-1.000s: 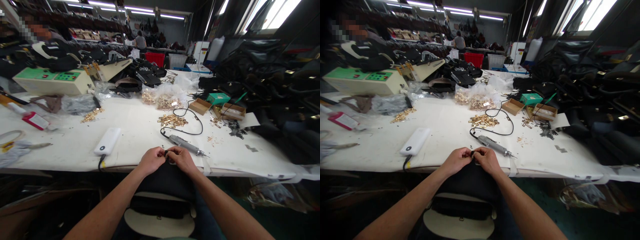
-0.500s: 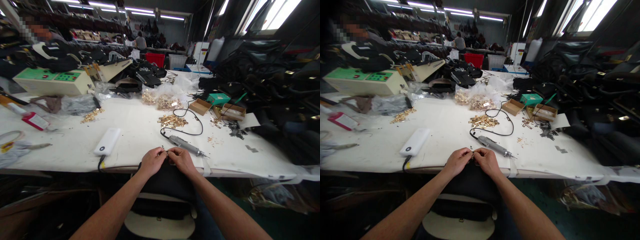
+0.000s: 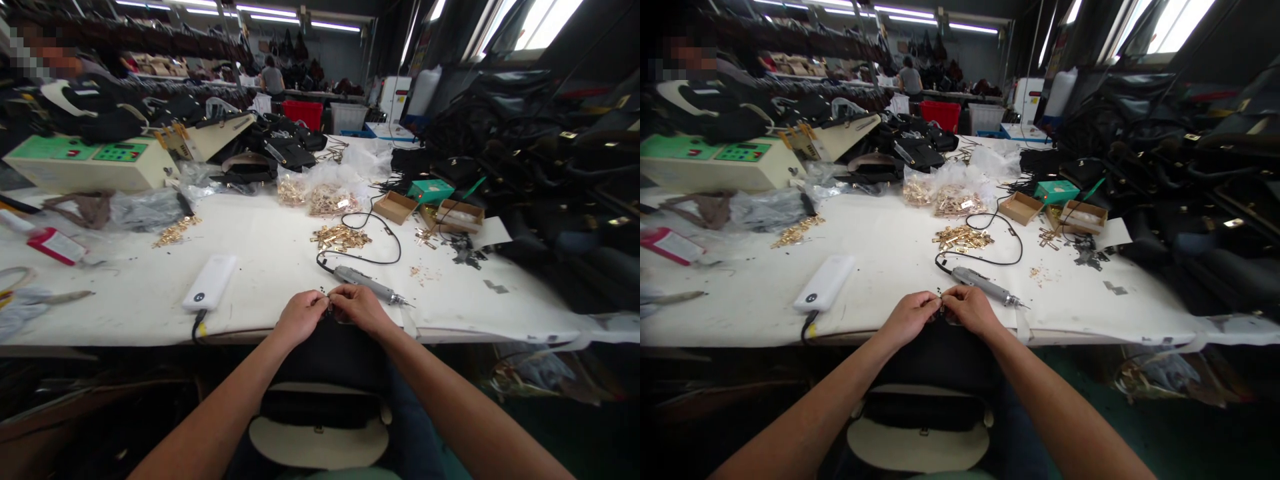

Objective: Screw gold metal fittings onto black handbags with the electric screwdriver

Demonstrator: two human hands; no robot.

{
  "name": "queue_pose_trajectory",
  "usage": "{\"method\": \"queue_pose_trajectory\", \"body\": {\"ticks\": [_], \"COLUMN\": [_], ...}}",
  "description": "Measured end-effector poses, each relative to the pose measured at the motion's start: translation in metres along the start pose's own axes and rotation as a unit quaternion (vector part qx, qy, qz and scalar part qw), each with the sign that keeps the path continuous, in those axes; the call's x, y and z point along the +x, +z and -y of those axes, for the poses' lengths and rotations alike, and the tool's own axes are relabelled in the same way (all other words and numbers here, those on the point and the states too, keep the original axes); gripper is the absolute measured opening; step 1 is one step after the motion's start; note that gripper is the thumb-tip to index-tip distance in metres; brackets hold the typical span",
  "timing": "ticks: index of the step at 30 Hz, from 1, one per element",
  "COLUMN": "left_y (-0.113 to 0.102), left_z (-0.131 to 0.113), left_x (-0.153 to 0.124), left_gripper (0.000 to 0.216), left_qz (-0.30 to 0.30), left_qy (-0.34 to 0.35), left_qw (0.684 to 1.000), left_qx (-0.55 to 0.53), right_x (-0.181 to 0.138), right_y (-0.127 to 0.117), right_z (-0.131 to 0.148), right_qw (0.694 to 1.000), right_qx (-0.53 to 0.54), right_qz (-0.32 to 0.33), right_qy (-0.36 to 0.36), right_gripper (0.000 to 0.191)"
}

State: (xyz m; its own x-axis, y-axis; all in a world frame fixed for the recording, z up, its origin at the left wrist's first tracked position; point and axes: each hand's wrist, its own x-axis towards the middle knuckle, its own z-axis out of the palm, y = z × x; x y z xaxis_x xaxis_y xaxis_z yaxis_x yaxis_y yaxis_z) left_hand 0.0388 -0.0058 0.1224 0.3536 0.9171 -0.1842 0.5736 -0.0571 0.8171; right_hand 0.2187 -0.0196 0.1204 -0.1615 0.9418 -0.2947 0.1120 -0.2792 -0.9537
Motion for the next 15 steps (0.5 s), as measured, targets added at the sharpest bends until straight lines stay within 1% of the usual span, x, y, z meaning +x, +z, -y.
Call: {"method": "queue_pose_trajectory", "body": {"ticks": [3,6,8,10,12,15], "left_y": [-0.005,-0.001,0.005,0.012,0.016,0.016], "left_z": [-0.01,-0.013,-0.01,-0.006,-0.003,-0.003], "left_x": [-0.018,-0.043,-0.056,-0.064,-0.066,-0.062], "left_gripper": [0.023,0.031,0.034,0.036,0.032,0.015], "left_qz": [0.017,0.037,0.037,0.012,-0.021,-0.059], "left_qy": [0.013,0.021,0.01,-0.005,0.004,0.075], "left_qw": [0.999,0.995,0.993,0.99,0.982,0.963], "left_qx": [0.033,0.086,0.109,0.139,0.19,0.252], "right_x": [-0.004,-0.012,-0.018,-0.02,-0.017,-0.006], "right_y": [-0.002,-0.004,-0.003,-0.001,0.001,0.003], "right_z": [0.001,-0.003,-0.007,-0.01,-0.009,-0.004], "right_qw": [1.0,1.0,0.999,0.999,0.998,0.994], "right_qx": [-0.009,-0.005,-0.008,-0.022,-0.047,-0.104], "right_qz": [-0.007,0.008,0.022,0.022,0.012,-0.008], "right_qy": [0.012,0.024,0.029,0.036,0.046,0.04], "right_gripper": [0.016,0.017,0.017,0.016,0.014,0.011]}}
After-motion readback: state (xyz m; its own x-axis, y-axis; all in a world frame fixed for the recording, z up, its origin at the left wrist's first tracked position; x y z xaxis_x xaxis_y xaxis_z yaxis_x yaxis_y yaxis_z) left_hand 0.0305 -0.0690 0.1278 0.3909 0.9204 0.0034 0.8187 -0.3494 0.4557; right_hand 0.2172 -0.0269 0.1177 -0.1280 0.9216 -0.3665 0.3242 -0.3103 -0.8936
